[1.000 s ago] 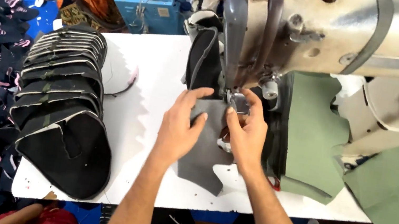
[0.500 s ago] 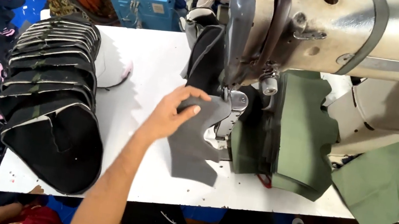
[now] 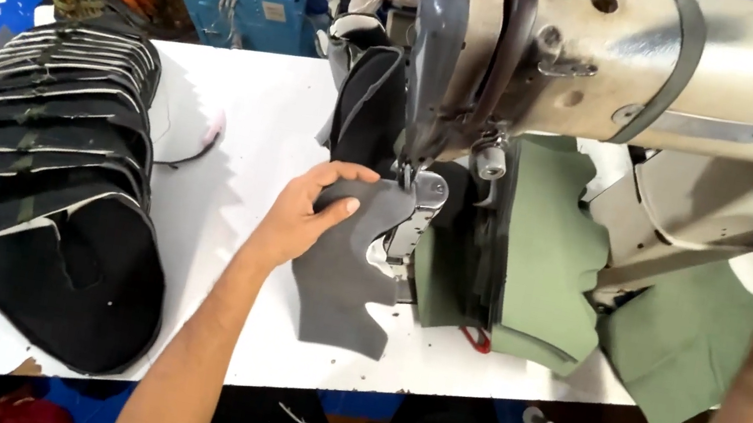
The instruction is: The person stitches fabric components onto shoe uppers using an industrial sewing machine.
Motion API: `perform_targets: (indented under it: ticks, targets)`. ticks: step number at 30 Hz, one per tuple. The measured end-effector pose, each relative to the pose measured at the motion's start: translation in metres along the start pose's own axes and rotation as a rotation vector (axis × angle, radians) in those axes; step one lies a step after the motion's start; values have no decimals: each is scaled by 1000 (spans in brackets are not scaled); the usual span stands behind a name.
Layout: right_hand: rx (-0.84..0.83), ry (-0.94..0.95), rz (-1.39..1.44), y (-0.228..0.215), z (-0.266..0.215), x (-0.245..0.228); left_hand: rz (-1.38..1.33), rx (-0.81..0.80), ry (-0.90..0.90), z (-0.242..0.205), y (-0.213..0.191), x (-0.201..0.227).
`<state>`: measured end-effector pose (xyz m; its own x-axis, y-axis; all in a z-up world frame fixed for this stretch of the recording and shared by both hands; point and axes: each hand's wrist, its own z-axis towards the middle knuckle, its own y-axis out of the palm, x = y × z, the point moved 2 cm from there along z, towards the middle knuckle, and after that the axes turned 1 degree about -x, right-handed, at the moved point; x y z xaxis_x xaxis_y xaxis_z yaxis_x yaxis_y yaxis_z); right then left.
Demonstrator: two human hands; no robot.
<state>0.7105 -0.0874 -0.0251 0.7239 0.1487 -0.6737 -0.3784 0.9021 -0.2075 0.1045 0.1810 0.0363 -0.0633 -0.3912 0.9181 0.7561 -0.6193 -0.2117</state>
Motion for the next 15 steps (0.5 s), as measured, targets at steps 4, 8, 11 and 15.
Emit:
perform_targets:
  ticks: [4,8,11,15]
  targets:
    - [71,-79,18,41,-32,-46,13,10,-71,2,-2,-4]
    - [-14,-105,-504,52,-40,-62,-9,-8,-83,10,-6,0]
    - [34,-151,-305,73,-58,-77,-50,-11,-123,8,-6,1]
    - [62,-156,-150,77,-74,-75,-47,-27,-99,6,-5,2]
